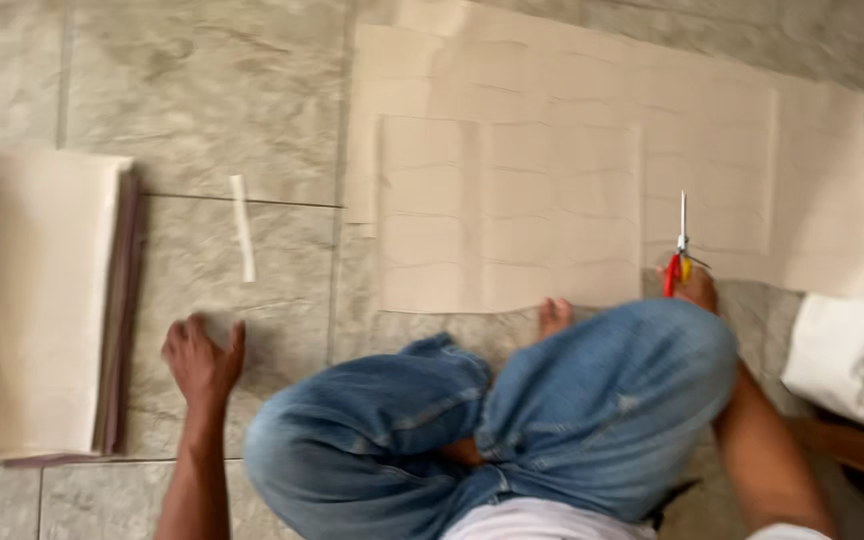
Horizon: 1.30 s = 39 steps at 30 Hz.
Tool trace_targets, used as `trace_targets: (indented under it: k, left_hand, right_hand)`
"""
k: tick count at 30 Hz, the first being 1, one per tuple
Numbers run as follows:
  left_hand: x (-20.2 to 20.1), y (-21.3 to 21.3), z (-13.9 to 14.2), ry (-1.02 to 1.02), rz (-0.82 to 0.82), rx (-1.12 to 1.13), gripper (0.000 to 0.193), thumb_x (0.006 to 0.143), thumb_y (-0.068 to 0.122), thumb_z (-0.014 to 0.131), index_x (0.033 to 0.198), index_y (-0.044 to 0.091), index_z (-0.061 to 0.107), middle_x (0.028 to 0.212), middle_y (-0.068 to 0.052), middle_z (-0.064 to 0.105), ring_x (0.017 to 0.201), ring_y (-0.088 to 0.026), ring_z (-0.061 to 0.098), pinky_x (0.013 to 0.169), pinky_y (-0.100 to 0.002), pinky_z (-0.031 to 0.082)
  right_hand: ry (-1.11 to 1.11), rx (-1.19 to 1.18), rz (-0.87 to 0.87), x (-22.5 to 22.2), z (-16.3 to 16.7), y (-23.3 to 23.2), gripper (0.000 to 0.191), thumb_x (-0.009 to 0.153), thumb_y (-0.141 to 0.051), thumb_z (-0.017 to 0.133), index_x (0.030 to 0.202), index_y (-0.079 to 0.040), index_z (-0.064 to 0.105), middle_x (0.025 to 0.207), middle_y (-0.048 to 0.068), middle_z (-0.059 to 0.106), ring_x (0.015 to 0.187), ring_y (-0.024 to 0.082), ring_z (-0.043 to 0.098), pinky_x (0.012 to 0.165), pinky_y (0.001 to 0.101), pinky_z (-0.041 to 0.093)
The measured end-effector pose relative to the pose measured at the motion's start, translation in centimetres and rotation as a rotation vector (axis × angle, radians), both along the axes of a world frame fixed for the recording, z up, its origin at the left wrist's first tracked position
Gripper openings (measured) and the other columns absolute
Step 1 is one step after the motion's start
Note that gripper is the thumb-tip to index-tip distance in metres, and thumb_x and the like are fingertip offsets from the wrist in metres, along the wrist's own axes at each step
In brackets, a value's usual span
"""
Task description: The person sits cross-legged on the tiled floor and cuts outlined insole or shoe-pattern shapes from large paper sheets using scissors. They cut along the drawn outlines, set finished cut pieces onto a growing stack beside them, and pick up new sheets to continue cutting.
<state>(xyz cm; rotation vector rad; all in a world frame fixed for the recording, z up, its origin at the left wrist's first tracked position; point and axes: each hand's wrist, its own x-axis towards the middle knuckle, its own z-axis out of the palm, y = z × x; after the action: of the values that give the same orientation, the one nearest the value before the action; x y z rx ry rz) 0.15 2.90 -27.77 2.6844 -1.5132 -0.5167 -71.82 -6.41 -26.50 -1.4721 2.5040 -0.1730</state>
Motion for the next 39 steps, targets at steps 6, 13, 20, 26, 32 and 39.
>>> trace_targets:
  k: [6, 13, 20, 26, 32, 39]
  left_hand:
    - [-8.2, -14.9, 3.0, 0.417, -0.225, 0.231, 0.116, 0.081, 0.061, 0.082, 0.155, -0.005, 0.023, 0.149, -0.033, 0.038, 0.134, -0.046, 0.041, 0.102, -0.055, 0.042]
    - [-20.1, -19.4, -0.5, 0.475, 0.270, -0.294, 0.098, 0.067, 0.041, 0.097, 0.133, -0.008, 0.043, 0.131, -0.035, 0.051, 0.121, -0.044, 0.052, 0.100, -0.051, 0.048]
    - [-23.0, -20.8, -1.3, 0.729, 0.513, -0.225, 0.046, 0.075, 0.018, 0.082, 0.110, -0.008, 0.067, 0.101, -0.021, 0.072, 0.089, -0.030, 0.071, 0.079, -0.041, 0.059]
    - [-21.5, -14.7, -1.8, 0.856, 0.609, -0.405, 0.035, 0.082, 0.013, 0.074, 0.113, -0.004, 0.070, 0.097, -0.016, 0.073, 0.083, -0.025, 0.067, 0.073, -0.041, 0.055]
    - [-19.6, -7.6, -1.5, 0.858, 1.000, -0.573, 0.045, 0.075, 0.006, 0.078, 0.117, -0.003, 0.065, 0.106, -0.017, 0.074, 0.090, -0.028, 0.071, 0.080, -0.039, 0.057]
    - [-19.5, -9.1, 0.0, 0.991, 1.102, -0.862, 0.048, 0.079, 0.008, 0.081, 0.120, -0.009, 0.063, 0.108, -0.020, 0.074, 0.090, -0.027, 0.070, 0.081, -0.039, 0.056]
  right_hand:
    - [-0.722, -0.473, -0.699, -0.7, -1.4, 3.2, 0.033, 0.097, -0.031, 0.075, 0.101, 0.000, 0.067, 0.081, 0.013, 0.066, 0.067, 0.023, 0.062, 0.061, 0.0399, 0.052]
    - [-1.136, -0.744, -1.199, -1.1, -1.7, -1.5, 0.025, 0.099, -0.022, 0.071, 0.109, -0.002, 0.062, 0.096, 0.008, 0.071, 0.077, 0.017, 0.071, 0.071, 0.0380, 0.067]
    - [-0.819, -0.577, -0.912, -1.8, -3.1, -6.5, 0.059, 0.085, -0.010, 0.092, 0.133, -0.002, 0.058, 0.128, 0.009, 0.070, 0.104, 0.017, 0.071, 0.083, 0.0345, 0.061]
    - [-0.915, -0.525, -0.750, 1.4, -3.7, -11.2, 0.061, 0.084, -0.003, 0.087, 0.136, -0.001, 0.054, 0.130, 0.010, 0.068, 0.107, 0.019, 0.070, 0.084, 0.0344, 0.061]
    - [-0.973, -0.437, -0.360, 8.9, -0.3, -20.4, 0.059, 0.087, -0.008, 0.088, 0.133, 0.000, 0.050, 0.129, 0.010, 0.064, 0.107, 0.019, 0.069, 0.083, 0.0341, 0.062]
    - [-0.734, -0.470, 0.182, 12.5, 4.7, -21.1, 0.054, 0.095, -0.009, 0.094, 0.126, 0.007, 0.053, 0.124, 0.018, 0.064, 0.106, 0.024, 0.066, 0.084, 0.0354, 0.056]
